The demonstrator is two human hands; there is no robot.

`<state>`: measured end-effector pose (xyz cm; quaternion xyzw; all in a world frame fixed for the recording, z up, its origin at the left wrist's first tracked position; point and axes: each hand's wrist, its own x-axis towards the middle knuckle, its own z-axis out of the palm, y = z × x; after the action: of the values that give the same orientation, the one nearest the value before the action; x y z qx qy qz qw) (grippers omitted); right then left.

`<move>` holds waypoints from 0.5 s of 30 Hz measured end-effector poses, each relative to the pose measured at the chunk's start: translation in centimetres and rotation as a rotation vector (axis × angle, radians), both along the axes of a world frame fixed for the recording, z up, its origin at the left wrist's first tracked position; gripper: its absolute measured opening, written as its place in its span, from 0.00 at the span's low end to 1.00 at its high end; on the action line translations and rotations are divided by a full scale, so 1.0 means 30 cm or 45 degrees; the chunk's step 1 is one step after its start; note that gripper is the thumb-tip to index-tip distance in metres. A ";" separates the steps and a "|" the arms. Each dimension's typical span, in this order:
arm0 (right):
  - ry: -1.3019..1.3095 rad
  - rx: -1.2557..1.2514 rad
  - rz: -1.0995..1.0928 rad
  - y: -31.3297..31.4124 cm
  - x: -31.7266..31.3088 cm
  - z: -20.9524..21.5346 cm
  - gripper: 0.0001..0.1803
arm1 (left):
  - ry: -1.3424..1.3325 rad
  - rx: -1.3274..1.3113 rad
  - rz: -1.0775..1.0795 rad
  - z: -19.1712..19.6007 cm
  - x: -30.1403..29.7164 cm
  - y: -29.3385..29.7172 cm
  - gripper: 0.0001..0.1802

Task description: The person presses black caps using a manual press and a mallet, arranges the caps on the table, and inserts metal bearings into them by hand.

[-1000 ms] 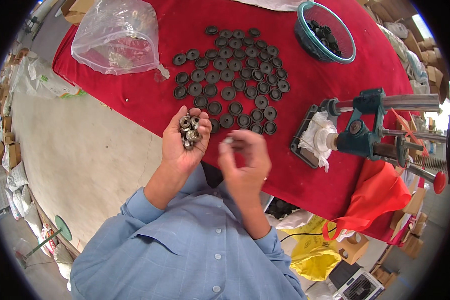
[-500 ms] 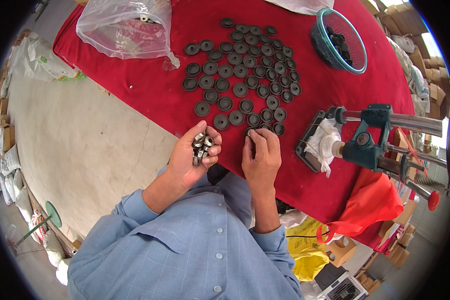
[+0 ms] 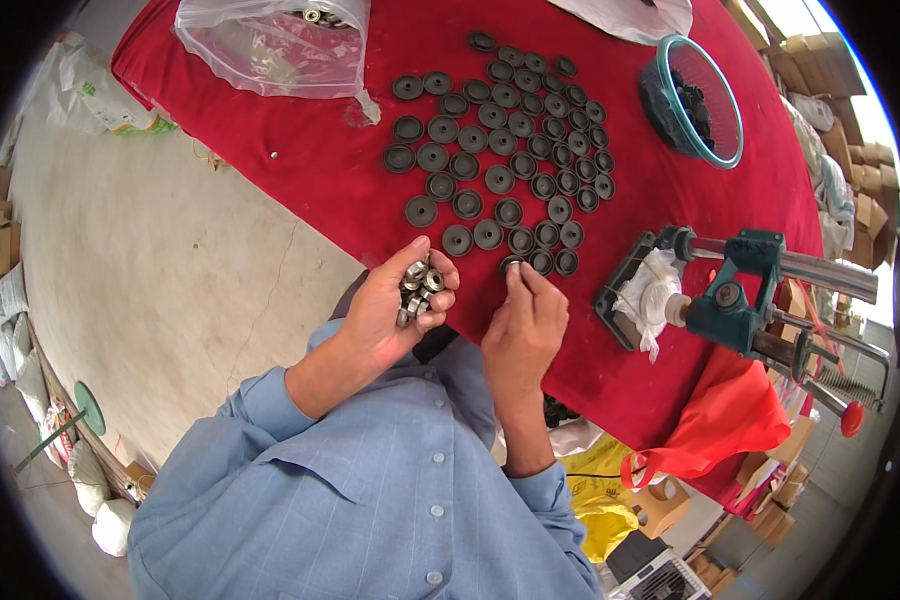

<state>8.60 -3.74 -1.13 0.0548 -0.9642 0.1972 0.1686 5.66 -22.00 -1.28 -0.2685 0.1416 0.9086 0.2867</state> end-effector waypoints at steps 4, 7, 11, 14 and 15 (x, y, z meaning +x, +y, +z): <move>-0.027 -0.490 0.003 -0.024 -0.009 0.076 0.21 | 0.033 -0.189 -0.070 0.018 0.008 0.014 0.21; -0.238 -0.751 0.214 -0.085 -0.031 0.160 0.23 | 0.096 -0.305 -0.106 0.032 0.007 0.026 0.22; -0.224 -0.619 0.400 -0.101 -0.066 0.128 0.23 | -0.025 -0.476 -0.105 0.057 -0.002 0.045 0.22; -0.194 -0.566 0.378 -0.096 -0.062 0.110 0.19 | 0.095 -0.464 -0.209 0.033 0.012 0.030 0.23; -0.144 -0.515 0.441 -0.093 -0.064 0.116 0.18 | 0.113 -0.470 -0.219 0.028 0.014 0.026 0.23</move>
<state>6.68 -6.52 2.34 0.1729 -0.8894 0.4143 0.0859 6.08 -21.23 -0.42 -0.2631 0.3406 0.8504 0.3027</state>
